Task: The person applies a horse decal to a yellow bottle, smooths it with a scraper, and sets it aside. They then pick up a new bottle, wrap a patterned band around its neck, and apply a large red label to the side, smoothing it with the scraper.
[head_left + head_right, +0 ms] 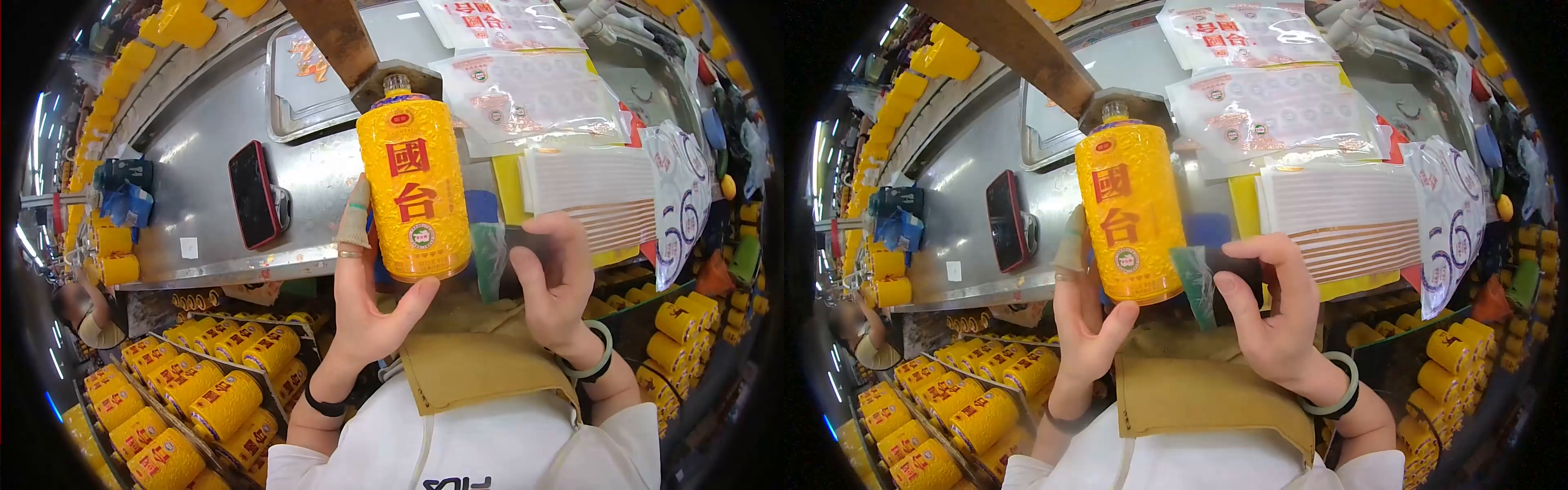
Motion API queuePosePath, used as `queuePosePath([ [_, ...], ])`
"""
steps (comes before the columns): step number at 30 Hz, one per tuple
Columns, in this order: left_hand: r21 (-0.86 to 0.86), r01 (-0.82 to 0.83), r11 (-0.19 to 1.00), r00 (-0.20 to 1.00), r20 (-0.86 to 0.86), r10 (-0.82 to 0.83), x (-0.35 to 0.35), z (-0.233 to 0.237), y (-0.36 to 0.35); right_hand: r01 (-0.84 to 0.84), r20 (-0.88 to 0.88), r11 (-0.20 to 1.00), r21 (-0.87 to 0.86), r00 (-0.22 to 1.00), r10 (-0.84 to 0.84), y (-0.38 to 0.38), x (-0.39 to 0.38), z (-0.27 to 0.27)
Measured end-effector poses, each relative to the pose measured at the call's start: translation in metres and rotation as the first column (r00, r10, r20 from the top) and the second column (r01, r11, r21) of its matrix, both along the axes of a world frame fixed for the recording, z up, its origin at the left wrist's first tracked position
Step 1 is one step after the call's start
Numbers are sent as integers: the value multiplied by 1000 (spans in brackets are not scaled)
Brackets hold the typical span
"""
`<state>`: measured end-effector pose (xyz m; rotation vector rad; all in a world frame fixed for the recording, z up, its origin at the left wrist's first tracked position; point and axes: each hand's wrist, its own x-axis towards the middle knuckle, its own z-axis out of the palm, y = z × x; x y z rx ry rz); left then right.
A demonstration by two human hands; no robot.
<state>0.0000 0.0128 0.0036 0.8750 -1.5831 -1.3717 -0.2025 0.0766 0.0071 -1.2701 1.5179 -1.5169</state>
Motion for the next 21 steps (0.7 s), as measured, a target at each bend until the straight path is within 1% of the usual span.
queuePosePath([
  [2, 232, -98, 968, 984, -126, 129, -13, 9, 1, 0, 18, 1000, 23, 1000, -1, 0, 3, -5],
  [3, 234, -97, 967, 984, -123, 129, -15, 9, 1, -2, 36, 999, 50, 999, 0, 1, 4, -6],
  [4, 250, -87, 964, 994, -36, 99, -18, 9, 1, 0, 38, 999, 51, 999, -2, 2, 4, -6],
  [5, 265, -76, 961, 997, 49, 65, -19, 8, 0, 2, 51, 994, 105, 999, -7, 2, 2, -7],
  [6, 266, -73, 961, 997, 50, 62, -20, 7, -1, 3, 64, 987, 159, 998, -13, 2, 0, -7],
  [8, 175, -81, 981, 995, 64, 71, -21, 5, -2, 9, 84, 990, 138, 996, -21, 2, 1, -6],
  [10, 175, -76, 982, 996, 58, 67, -21, 5, -2, 13, 105, 993, 115, 994, -25, 2, 1, -5],
  [12, 175, -72, 982, 997, 51, 64, -21, 7, -2, -20, 79, 989, 144, 997, 8, 3, 0, -4],
  [13, 212, -57, 976, 998, 46, 48, -20, 9, -2, -23, 80, 989, 143, 997, 11, 4, 1, -2],
  [14, 249, -41, 968, 999, 40, 32, -18, 11, -1, -68, 132, 985, 161, 990, 47, 5, 5, -1],
  [15, 250, -44, 967, 999, 42, 35, -16, 11, -1, -114, 184, 978, 176, 979, 81, 5, 7, 0],
  [16, 297, -27, 955, 999, -35, 39, -13, 12, -1, -141, 148, 974, 179, 982, 115, 4, 9, -1],
  [17, 342, -5, 940, 993, -111, 46, -9, 13, -2, -125, 79, 974, 190, 991, 112, 3, 9, -6],
  [18, 342, -7, 940, 993, -109, 47, -3, 10, -5, -107, 10, 974, 201, 994, 107, 2, 7, -9],
  [20, 247, 36, 968, 995, -102, -11, 7, -1, -10, -20, -40, 974, 226, 999, 30, -2, 1, -10],
  [21, 236, 43, 971, 995, -102, -20, 8, 2, -10, -6, -59, 978, 210, 998, 19, -2, -2, -9],
])
